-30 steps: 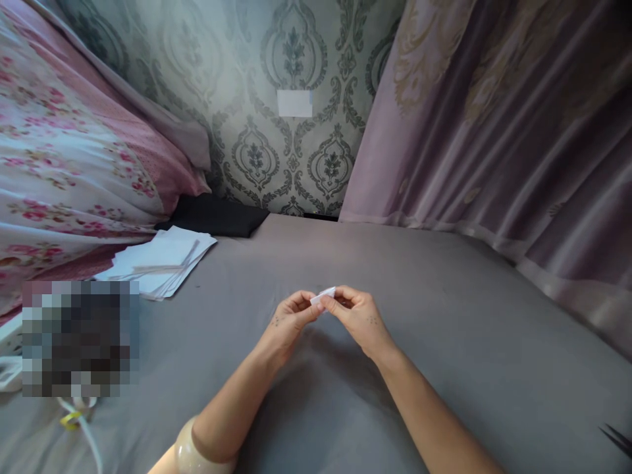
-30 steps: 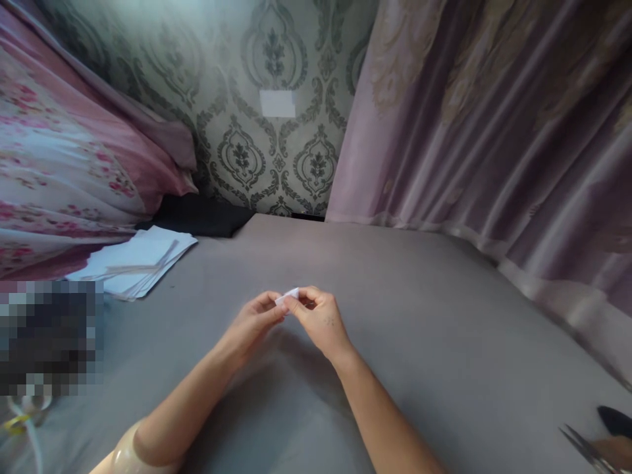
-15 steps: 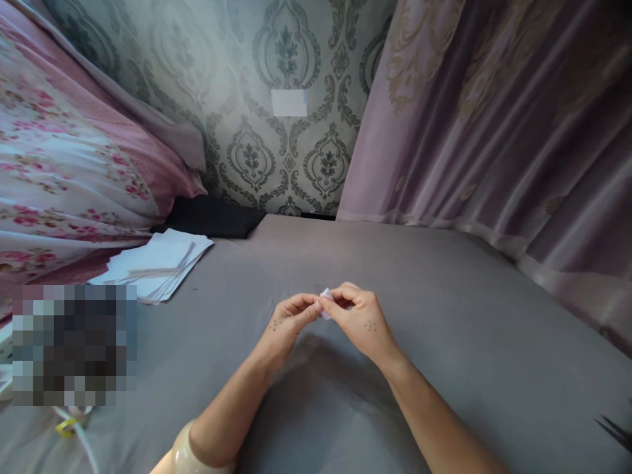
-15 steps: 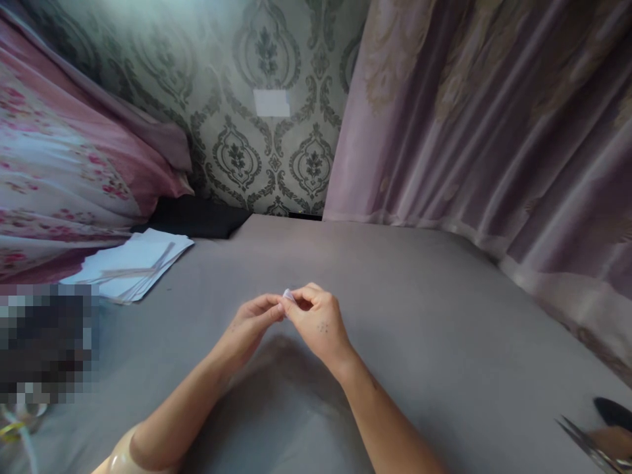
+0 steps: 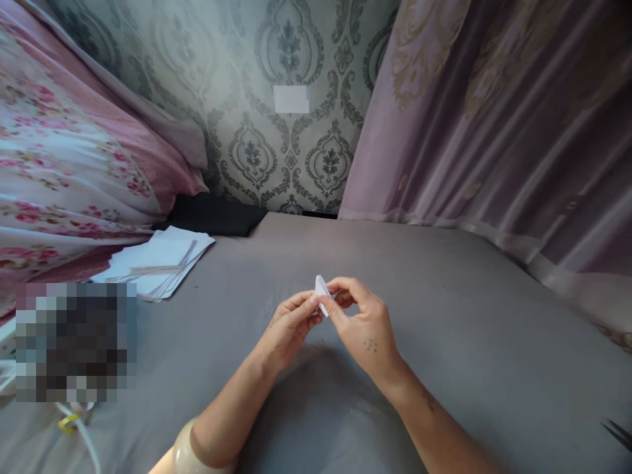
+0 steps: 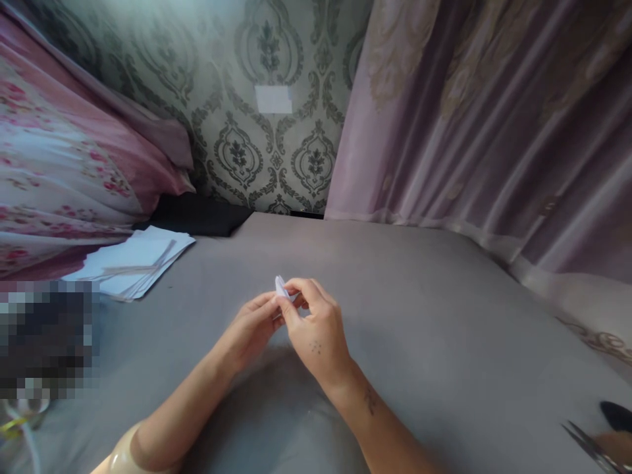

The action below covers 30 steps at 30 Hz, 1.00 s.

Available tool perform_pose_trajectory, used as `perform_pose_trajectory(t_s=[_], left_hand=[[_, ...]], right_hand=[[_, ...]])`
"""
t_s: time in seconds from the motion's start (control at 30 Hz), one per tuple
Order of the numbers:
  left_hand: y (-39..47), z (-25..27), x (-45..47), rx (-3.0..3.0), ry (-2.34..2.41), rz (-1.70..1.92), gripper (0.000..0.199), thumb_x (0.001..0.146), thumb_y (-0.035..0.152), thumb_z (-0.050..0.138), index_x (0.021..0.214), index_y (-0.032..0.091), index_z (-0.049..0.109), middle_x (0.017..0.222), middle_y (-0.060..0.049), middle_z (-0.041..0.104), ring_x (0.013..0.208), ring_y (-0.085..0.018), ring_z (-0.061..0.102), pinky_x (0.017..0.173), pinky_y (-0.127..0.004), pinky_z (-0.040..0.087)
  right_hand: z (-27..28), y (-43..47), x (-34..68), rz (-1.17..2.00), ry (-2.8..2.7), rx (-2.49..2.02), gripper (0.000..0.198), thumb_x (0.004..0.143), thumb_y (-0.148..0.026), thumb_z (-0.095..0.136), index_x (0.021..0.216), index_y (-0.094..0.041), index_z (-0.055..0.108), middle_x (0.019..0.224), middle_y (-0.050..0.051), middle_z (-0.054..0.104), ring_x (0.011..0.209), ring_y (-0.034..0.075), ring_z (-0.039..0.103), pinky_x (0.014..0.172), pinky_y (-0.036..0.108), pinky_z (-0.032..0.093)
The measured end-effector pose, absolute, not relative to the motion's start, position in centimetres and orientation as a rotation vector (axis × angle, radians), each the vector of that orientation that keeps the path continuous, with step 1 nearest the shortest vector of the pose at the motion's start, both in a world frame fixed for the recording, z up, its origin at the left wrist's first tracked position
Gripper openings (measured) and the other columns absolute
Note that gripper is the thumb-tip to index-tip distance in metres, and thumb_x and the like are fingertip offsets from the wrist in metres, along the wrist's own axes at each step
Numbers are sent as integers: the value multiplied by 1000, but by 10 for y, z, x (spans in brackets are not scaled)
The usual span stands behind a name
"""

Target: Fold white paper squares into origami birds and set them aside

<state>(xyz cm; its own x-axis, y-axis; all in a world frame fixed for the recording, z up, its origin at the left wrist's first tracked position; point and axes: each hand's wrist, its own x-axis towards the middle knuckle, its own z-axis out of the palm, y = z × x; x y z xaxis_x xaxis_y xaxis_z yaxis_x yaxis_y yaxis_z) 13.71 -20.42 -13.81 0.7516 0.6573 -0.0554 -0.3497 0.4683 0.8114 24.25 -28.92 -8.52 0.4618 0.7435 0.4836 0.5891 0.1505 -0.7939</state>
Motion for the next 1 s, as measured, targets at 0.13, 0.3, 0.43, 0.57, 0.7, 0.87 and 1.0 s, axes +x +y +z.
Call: perform_pose_trajectory(t_s=[0.13,0.3,0.43,0.57,0.7,0.87,1.0], left_hand=[[-203,-139,137,883,387,644,18,83,31,67,93,17,73,86,-6,65,81,-14,56,83,-29,43],[-204,-139,138,925,402,683,20,82,32,68,93,17,73,87,-6,66,80,-14,56,82,-29,44],[-204,-139,138,1050,470,809,19,81,33,69,90,17,74,82,-4,66,76,-13,54,75,-25,43],[-204,-137,138,1185,519,936,17,80,32,70,87,18,74,77,-2,66,71,-11,53,69,-22,43],[-206,-134,137,1235,531,981,16,80,32,69,87,19,75,73,-1,65,69,-10,53,67,-22,43],[-205,-134,137,1210,519,975,15,80,32,69,85,19,74,72,0,65,68,-9,53,67,-21,43],[-205,-135,137,1166,513,934,16,80,32,69,88,18,74,77,-2,67,70,-10,54,69,-22,44]], right_hand=[[-85,-289,242,94,-1290,-1508,10,84,-16,59,90,-23,64,87,1,64,72,13,58,72,28,48],[-87,-289,242,112,-1262,-1517,9,84,-18,61,91,-22,64,87,0,64,72,13,58,72,27,48],[-85,-288,242,135,-1217,-1539,7,83,-23,63,90,-22,64,86,-1,65,76,13,58,74,27,48],[-83,-288,242,105,-1234,-1515,3,84,-22,63,86,-21,64,90,1,64,81,13,59,77,27,47],[-83,-287,242,85,-1257,-1458,4,85,-19,61,84,-21,65,88,1,63,79,12,60,74,24,49],[-85,-287,241,37,-1313,-1422,11,86,-15,60,89,-21,68,89,1,63,79,11,61,75,23,50],[-86,-289,239,2,-1365,-1454,17,86,-15,58,95,-22,71,90,3,62,79,13,61,74,26,50]])
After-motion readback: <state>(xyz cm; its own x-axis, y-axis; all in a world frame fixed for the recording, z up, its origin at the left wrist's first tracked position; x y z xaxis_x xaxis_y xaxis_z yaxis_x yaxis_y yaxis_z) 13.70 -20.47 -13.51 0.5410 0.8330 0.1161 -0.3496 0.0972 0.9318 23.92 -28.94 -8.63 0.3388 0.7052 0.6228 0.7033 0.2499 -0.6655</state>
